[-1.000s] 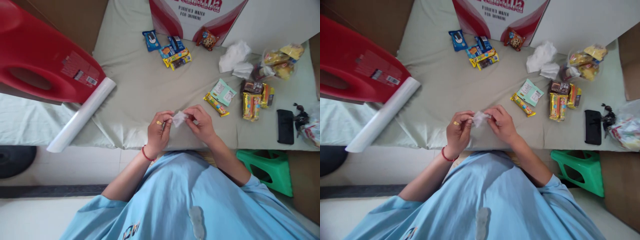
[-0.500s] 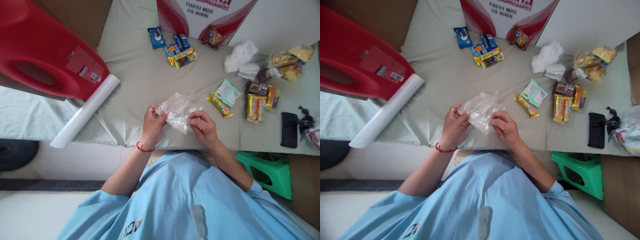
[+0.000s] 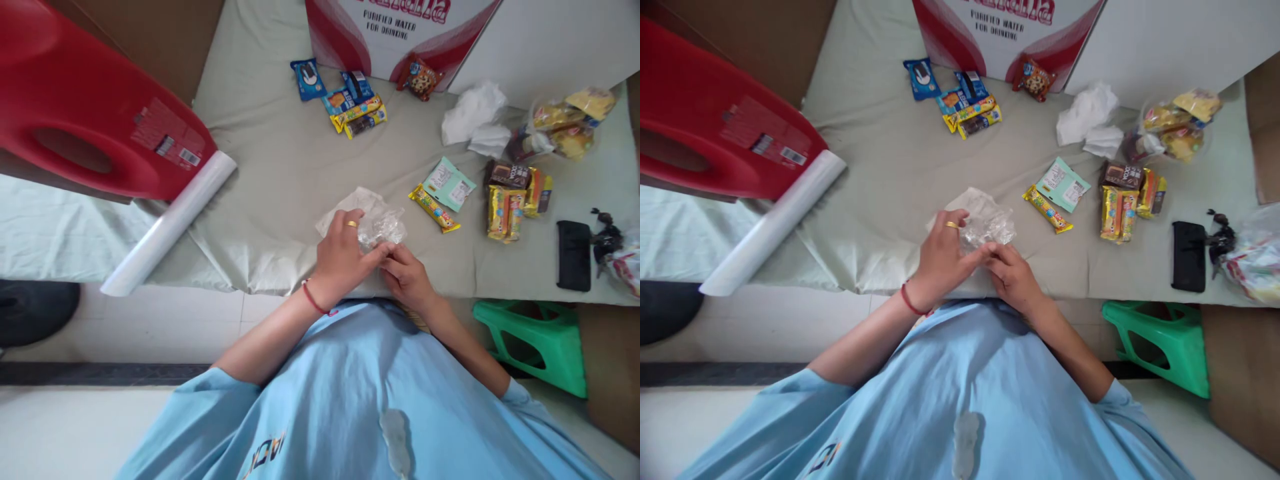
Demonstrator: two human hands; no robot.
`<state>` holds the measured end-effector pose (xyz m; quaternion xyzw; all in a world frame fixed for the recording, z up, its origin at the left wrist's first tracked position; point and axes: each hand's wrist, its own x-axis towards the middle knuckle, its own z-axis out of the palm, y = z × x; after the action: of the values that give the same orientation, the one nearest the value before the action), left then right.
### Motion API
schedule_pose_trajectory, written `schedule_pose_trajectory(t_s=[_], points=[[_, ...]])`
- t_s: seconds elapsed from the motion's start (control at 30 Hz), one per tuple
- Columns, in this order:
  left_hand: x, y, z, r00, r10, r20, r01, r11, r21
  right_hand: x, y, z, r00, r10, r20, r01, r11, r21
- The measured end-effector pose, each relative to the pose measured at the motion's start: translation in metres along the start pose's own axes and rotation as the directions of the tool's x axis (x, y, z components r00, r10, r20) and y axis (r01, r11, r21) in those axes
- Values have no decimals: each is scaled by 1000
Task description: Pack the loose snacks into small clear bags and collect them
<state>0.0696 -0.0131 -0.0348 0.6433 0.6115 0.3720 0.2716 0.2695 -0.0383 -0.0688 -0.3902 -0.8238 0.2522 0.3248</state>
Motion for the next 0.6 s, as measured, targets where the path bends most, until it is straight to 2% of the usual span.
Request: schedule_pose_trajectory(t_s=[0.1,0.2,0.27,0.33,0.4,0.47,0.53,0.6], points=[[7,-5,13,998,-24,50,25,1000,-5,2,-2,-1,999,-27,-21,27,1000,4],[13,-16,11,989,-133,63,144,962,-231,-3,-2,-6,999,1,-51,1,1000,27],[15,-21,6,967,-247,70,252,864,-436,-7,-3,-9,998,33,-52,-31,999,27],[15,-23,2,929,-358,90,333,708,-622,-11,-5,-11,997,69,-40,-67,997,42],[15,-23,-3,900,-418,126,358,543,-760,-12,-9,-13,992,124,-25,-122,989,80],[15,-21,-9,895,-416,164,348,418,-839,-12,-12,-15,981,192,-12,-189,974,122],[15,-18,-17,900,-396,181,333,358,-872,-9,-15,-19,965,260,-22,-254,955,151],[14,-15,-25,903,-383,194,332,335,-882,-5,-14,-23,942,331,-62,-317,933,174]])
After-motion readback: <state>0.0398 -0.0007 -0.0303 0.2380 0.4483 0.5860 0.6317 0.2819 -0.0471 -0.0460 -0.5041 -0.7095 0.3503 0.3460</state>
